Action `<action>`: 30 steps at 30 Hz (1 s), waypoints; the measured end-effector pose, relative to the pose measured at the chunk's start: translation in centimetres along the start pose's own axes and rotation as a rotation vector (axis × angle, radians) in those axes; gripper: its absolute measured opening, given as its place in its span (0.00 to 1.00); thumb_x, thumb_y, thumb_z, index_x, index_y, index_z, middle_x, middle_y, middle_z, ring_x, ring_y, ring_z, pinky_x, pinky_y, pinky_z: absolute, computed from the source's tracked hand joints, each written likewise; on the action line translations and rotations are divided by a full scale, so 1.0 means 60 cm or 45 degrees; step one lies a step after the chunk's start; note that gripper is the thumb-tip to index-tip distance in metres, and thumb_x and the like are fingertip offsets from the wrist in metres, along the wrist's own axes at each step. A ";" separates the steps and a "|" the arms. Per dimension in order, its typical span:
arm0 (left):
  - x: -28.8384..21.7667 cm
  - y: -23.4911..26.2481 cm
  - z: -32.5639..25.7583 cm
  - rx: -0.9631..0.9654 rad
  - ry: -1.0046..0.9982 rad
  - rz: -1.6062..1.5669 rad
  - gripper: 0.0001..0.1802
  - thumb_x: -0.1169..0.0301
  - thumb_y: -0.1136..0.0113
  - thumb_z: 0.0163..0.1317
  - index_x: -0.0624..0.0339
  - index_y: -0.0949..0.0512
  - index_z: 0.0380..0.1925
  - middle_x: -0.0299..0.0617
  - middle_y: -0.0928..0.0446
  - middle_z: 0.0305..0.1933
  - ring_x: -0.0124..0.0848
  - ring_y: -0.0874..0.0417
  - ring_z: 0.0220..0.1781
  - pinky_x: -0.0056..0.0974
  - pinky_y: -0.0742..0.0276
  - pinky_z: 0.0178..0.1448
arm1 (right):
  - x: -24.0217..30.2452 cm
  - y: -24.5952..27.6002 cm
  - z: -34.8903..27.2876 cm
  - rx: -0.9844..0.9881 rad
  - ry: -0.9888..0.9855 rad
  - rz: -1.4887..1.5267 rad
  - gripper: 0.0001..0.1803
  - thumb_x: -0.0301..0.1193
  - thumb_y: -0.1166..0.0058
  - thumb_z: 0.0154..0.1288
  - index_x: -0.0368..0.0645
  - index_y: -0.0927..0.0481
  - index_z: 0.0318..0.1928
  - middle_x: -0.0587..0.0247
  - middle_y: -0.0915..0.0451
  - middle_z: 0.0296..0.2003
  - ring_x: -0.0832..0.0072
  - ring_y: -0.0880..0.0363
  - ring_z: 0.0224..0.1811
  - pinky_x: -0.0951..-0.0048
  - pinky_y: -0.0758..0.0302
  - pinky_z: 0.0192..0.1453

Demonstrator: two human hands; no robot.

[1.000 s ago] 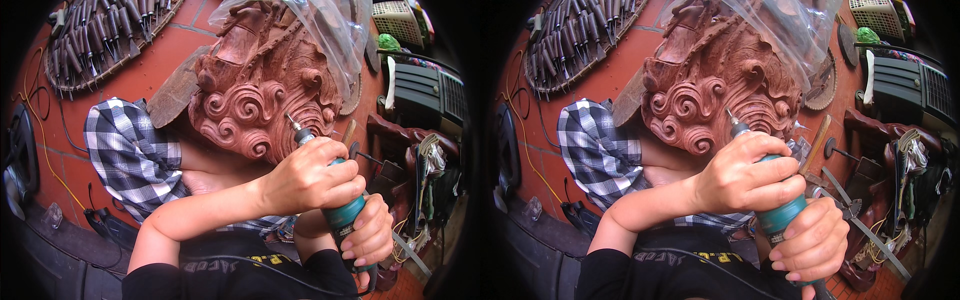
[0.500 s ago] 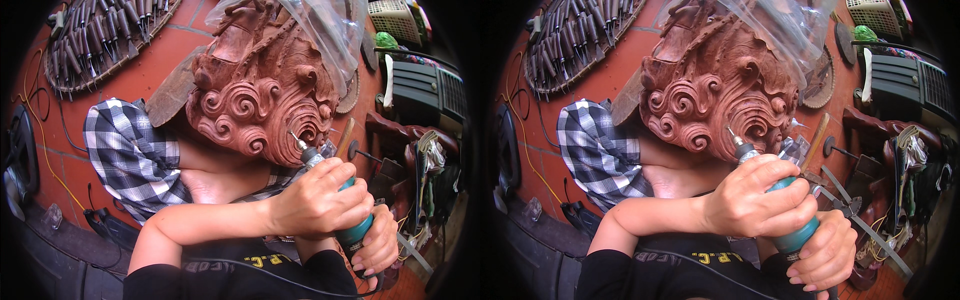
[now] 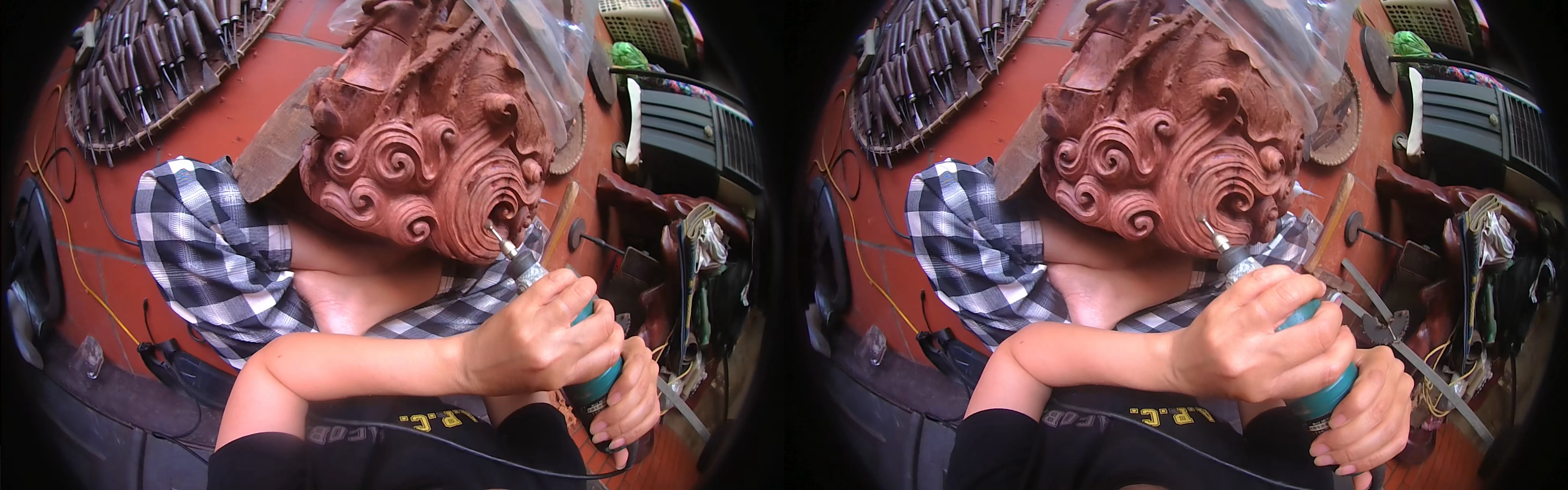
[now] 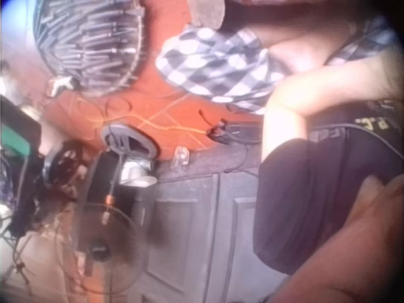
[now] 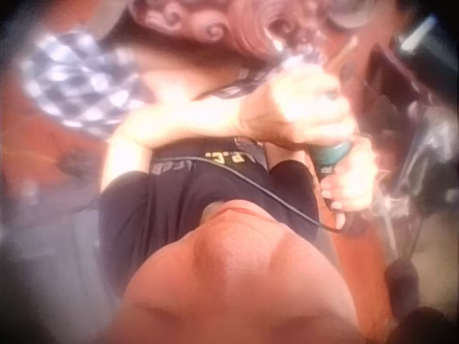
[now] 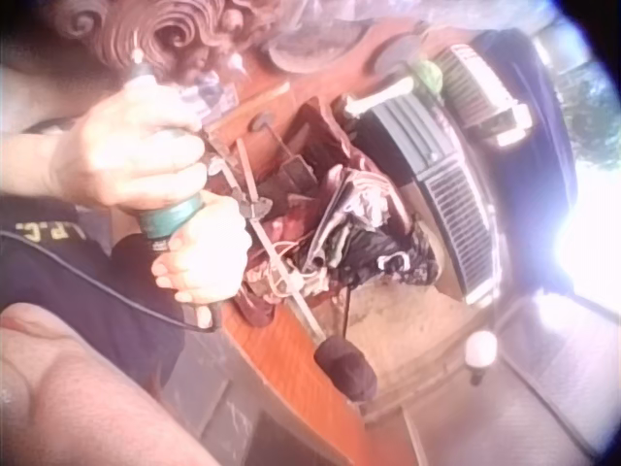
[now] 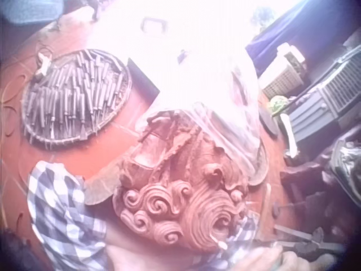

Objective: The person uses a rotary carving tool to refine swirling patterns on a reddish-brown wooden relief. They hold the tool with both hands and move it along the carved grooves to smooth and shape the design.

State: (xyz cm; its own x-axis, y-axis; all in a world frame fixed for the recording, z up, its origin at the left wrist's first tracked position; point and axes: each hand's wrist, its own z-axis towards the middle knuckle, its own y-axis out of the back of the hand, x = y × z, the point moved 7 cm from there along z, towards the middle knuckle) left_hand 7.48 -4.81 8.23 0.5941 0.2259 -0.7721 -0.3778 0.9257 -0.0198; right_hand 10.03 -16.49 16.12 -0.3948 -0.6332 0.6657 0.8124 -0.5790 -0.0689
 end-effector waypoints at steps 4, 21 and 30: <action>-0.018 -0.014 -0.017 0.043 0.032 -0.062 0.12 0.66 0.36 0.53 0.53 0.18 0.38 0.37 0.19 0.42 0.39 0.17 0.48 0.44 0.18 0.51 | 0.026 -0.010 -0.015 -0.041 -0.042 -0.032 0.13 0.44 0.28 0.65 0.52 0.16 0.33 0.77 0.12 0.28 0.85 0.12 0.32 0.80 0.27 0.46; 0.033 0.015 0.009 0.185 -0.047 -0.046 0.15 0.69 0.34 0.48 0.55 0.15 0.39 0.37 0.17 0.40 0.40 0.16 0.44 0.41 0.19 0.44 | -0.031 -0.014 0.003 -0.041 -0.115 -0.140 0.20 0.45 0.37 0.74 0.43 0.16 0.31 0.62 0.12 0.28 0.72 0.11 0.31 0.72 0.21 0.45; 0.049 0.037 0.005 0.295 0.013 0.022 0.17 0.71 0.32 0.48 0.57 0.14 0.42 0.40 0.15 0.42 0.43 0.15 0.45 0.43 0.17 0.46 | -0.070 -0.012 0.015 -0.022 -0.174 0.033 0.22 0.44 0.40 0.76 0.38 0.16 0.29 0.54 0.12 0.28 0.65 0.11 0.29 0.69 0.18 0.38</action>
State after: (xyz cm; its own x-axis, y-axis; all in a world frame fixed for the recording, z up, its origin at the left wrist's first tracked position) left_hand 8.60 -1.98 6.13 0.5815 0.2405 -0.7772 -0.2144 0.9668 0.1388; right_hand 11.49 -12.96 14.01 -0.3104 -0.5730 0.7585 0.8136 -0.5729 -0.0998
